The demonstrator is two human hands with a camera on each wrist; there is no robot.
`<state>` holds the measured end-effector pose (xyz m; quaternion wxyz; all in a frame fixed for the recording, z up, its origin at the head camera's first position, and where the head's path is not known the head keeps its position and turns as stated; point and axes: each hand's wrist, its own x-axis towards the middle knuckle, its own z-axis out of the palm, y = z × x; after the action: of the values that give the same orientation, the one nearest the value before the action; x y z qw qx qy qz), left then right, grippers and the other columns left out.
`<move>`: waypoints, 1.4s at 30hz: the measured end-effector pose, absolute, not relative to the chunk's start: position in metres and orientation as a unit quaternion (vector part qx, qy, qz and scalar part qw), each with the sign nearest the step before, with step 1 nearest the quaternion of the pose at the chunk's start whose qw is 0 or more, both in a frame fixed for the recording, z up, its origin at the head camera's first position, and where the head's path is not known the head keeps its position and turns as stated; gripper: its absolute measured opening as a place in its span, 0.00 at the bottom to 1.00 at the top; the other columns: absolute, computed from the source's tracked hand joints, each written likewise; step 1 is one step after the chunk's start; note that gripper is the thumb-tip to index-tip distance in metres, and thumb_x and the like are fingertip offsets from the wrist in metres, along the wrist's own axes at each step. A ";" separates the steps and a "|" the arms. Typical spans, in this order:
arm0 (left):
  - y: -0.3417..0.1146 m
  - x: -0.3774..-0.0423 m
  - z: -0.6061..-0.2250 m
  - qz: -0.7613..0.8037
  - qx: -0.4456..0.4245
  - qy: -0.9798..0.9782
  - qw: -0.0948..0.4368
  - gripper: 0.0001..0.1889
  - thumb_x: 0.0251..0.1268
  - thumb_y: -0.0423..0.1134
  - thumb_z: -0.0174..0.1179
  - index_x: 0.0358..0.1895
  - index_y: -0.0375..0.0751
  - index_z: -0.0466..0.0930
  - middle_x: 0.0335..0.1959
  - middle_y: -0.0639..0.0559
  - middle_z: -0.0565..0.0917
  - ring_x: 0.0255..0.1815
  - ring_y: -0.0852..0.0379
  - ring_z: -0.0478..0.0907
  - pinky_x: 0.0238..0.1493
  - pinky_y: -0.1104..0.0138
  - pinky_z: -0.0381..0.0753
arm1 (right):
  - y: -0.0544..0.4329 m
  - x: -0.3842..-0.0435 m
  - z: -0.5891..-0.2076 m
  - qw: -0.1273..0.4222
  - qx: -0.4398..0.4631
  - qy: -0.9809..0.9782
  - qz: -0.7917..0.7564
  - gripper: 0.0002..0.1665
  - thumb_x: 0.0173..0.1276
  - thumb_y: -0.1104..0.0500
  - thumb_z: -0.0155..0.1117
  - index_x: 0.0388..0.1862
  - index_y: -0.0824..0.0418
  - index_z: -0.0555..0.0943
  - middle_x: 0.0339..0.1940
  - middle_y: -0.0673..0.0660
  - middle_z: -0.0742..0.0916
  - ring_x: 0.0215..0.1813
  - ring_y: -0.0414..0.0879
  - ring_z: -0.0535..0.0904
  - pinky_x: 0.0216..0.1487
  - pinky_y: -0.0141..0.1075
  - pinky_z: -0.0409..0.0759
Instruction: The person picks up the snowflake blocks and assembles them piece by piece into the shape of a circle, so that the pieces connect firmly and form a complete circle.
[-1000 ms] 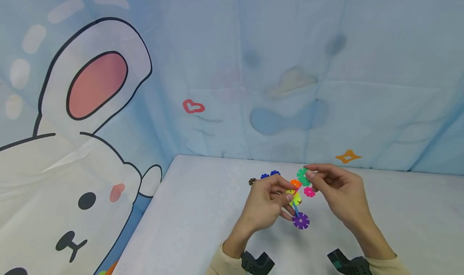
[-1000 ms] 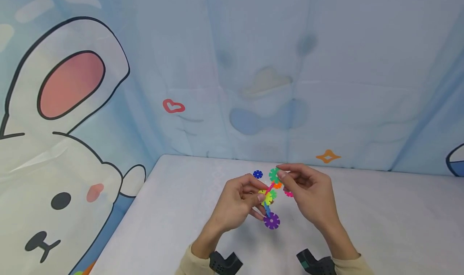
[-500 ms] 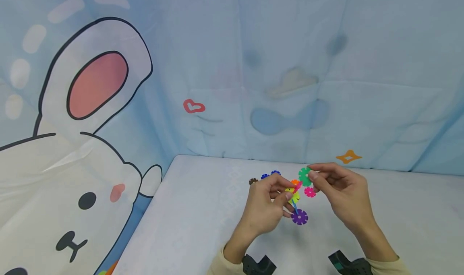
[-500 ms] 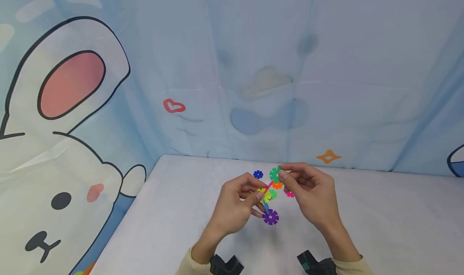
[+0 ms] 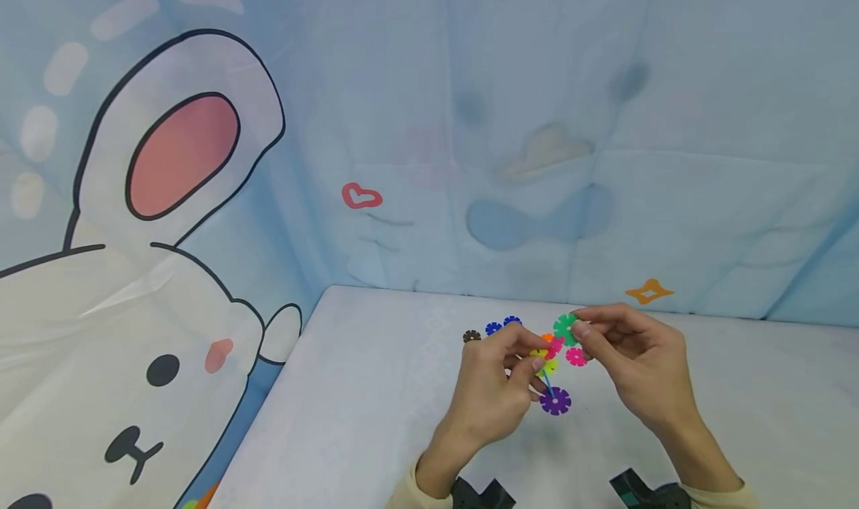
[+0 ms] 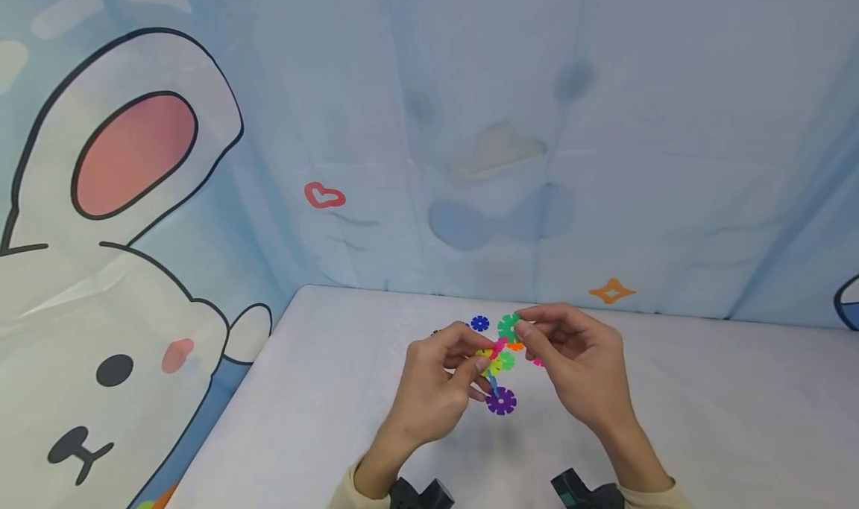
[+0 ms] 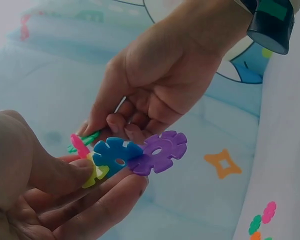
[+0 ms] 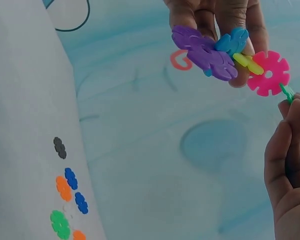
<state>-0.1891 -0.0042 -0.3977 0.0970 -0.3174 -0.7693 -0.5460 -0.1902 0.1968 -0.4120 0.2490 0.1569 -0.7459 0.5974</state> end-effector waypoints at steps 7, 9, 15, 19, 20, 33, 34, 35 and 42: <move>-0.006 -0.189 -0.399 -0.565 -0.300 -0.762 0.101 0.11 0.67 0.15 0.60 0.43 0.32 0.82 0.32 0.39 0.90 0.19 0.68 0.83 0.24 0.75 0.86 | 0.188 -0.188 -0.413 0.282 0.175 -0.744 0.580 0.13 0.64 0.80 0.69 0.46 0.72 0.88 0.29 0.51 0.89 0.27 0.40 0.83 0.31 0.26 0.85; -0.007 -0.189 -0.399 -0.582 -0.287 -0.755 0.089 0.11 0.66 0.14 0.60 0.43 0.31 0.82 0.31 0.38 0.90 0.18 0.68 0.83 0.23 0.73 0.87 | 0.185 -0.188 -0.413 0.289 0.170 -0.745 0.577 0.13 0.64 0.80 0.70 0.45 0.71 0.88 0.28 0.51 0.89 0.27 0.39 0.83 0.29 0.26 0.84; -0.011 -0.196 -0.398 -0.684 -0.243 -0.686 -0.044 0.14 0.69 0.19 0.55 0.55 0.31 0.78 0.26 0.37 0.85 0.18 0.63 0.85 0.26 0.62 0.91 | 0.177 -0.190 -0.418 0.302 0.130 -0.764 0.555 0.13 0.67 0.75 0.72 0.49 0.65 0.90 0.31 0.43 0.89 0.28 0.38 0.82 0.27 0.25 0.81; -0.016 -0.203 -0.399 -0.737 -0.170 -0.636 -0.155 0.18 0.69 0.25 0.53 0.61 0.36 0.77 0.29 0.38 0.87 0.20 0.57 0.86 0.28 0.55 0.92 | 0.172 -0.193 -0.425 0.303 0.105 -0.779 0.538 0.14 0.69 0.71 0.73 0.51 0.60 0.91 0.34 0.43 0.86 0.29 0.36 0.80 0.25 0.25 0.77; -0.017 -0.205 -0.400 -0.742 -0.153 -0.630 -0.173 0.18 0.69 0.28 0.54 0.61 0.36 0.78 0.31 0.37 0.88 0.20 0.56 0.86 0.28 0.55 0.92 | 0.171 -0.193 -0.426 0.303 0.101 -0.782 0.535 0.14 0.69 0.70 0.74 0.51 0.60 0.91 0.35 0.43 0.86 0.29 0.36 0.80 0.25 0.25 0.77; -0.026 -0.229 -0.422 -0.737 -0.078 -0.620 -0.259 0.18 0.82 0.50 0.56 0.54 0.38 0.82 0.30 0.49 0.86 0.19 0.58 0.86 0.25 0.65 0.90 | 0.175 -0.204 -0.443 0.205 0.141 -0.810 0.532 0.15 0.74 0.65 0.70 0.58 0.57 0.90 0.36 0.50 0.83 0.26 0.42 0.78 0.28 0.30 0.81; -0.028 -0.230 -0.423 -0.739 -0.075 -0.617 -0.259 0.17 0.82 0.49 0.56 0.53 0.38 0.82 0.30 0.49 0.85 0.20 0.58 0.86 0.26 0.66 0.90 | 0.176 -0.205 -0.445 0.200 0.140 -0.812 0.530 0.16 0.75 0.65 0.69 0.59 0.57 0.89 0.37 0.50 0.83 0.26 0.42 0.78 0.29 0.30 0.82; -0.030 -0.232 -0.424 -0.744 -0.069 -0.613 -0.257 0.16 0.82 0.49 0.56 0.52 0.38 0.81 0.30 0.49 0.85 0.20 0.58 0.86 0.26 0.66 0.90 | 0.177 -0.206 -0.446 0.196 0.136 -0.816 0.527 0.16 0.76 0.64 0.68 0.60 0.57 0.89 0.37 0.50 0.83 0.26 0.41 0.78 0.29 0.31 0.81; -0.054 -0.247 -0.427 -0.797 -0.036 -0.551 -0.244 0.12 0.82 0.47 0.54 0.52 0.42 0.76 0.33 0.49 0.84 0.22 0.58 0.84 0.28 0.69 0.89 | 0.183 -0.221 -0.466 0.125 0.069 -0.878 0.458 0.21 0.78 0.49 0.67 0.65 0.55 0.86 0.51 0.58 0.89 0.36 0.45 0.83 0.28 0.32 0.79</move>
<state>-0.2467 -0.0542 -0.4271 -0.2438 -0.0360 -0.5509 -0.7973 -0.2208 0.1833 -0.4662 0.1250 0.0693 -0.8776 0.4575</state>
